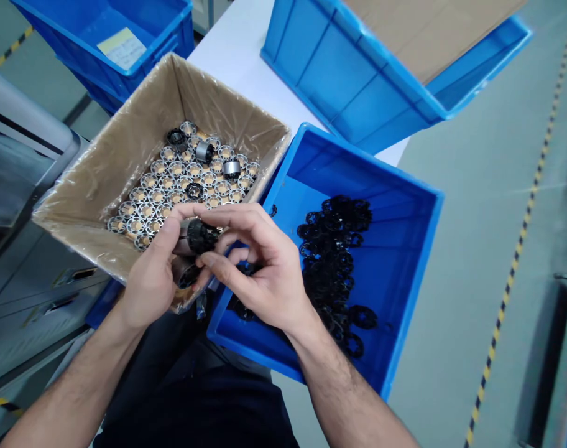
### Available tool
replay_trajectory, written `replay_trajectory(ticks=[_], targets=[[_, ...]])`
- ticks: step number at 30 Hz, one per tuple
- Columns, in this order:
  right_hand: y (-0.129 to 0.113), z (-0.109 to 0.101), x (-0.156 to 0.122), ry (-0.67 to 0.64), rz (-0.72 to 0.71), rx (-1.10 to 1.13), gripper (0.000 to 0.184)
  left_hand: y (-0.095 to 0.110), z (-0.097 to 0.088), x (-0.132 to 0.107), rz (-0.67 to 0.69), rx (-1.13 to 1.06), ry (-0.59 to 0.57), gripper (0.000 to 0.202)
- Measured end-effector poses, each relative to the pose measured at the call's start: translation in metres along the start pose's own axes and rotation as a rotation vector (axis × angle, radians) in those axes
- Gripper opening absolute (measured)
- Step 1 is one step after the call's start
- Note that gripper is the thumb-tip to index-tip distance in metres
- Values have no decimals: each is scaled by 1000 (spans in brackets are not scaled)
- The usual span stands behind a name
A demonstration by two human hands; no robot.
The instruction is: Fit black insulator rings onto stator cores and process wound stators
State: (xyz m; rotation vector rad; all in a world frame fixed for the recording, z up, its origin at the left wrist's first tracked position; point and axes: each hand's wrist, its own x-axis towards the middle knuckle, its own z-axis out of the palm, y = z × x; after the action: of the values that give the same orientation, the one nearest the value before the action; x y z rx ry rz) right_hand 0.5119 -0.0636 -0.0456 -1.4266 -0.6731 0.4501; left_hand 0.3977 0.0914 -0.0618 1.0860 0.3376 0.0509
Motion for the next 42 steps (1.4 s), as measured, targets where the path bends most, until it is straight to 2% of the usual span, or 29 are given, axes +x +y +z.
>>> replay_trajectory(ticks=[3, 8, 17, 23, 26, 29, 31, 33, 35, 37, 38, 40, 42], targets=[[0, -1, 1, -10, -13, -23, 28, 4, 2, 0, -12, 21, 3, 49], [-1, 0, 3, 23, 19, 23, 48, 7, 5, 0, 0, 33, -11, 49], [4, -6, 2, -15, 13, -15, 34, 13, 7, 0, -12, 22, -7, 49], [6, -3, 0, -14, 44, -6, 38, 9, 8, 0, -23, 13, -12, 48], [8, 1, 0, -19, 60, -43, 38, 9, 5, 0, 22, 55, -15, 46], [15, -12, 5, 5, 123, -1, 44, 22, -8, 4, 160, 298, -6, 38], [21, -33, 11, 78, 214, 155, 39, 35, -22, 7, 227, 664, 30, 26], [24, -58, 16, 151, 281, 322, 29, 46, -36, 10, 202, 1097, 1, 15], [25, -74, 18, 131, 311, 371, 26, 52, -47, 13, 99, 1427, -116, 8], [21, -74, 18, 83, 337, 343, 28, 54, -53, 15, 10, 1553, -192, 19], [17, -68, 17, 64, 362, 342, 31, 54, -54, 16, -3, 1541, -171, 34], [7, -49, 14, 48, 425, 407, 38, 54, -50, 17, 37, 1383, -36, 67], [-2, -29, 12, 45, 479, 488, 39, 54, -40, 18, 103, 1068, 76, 74]])
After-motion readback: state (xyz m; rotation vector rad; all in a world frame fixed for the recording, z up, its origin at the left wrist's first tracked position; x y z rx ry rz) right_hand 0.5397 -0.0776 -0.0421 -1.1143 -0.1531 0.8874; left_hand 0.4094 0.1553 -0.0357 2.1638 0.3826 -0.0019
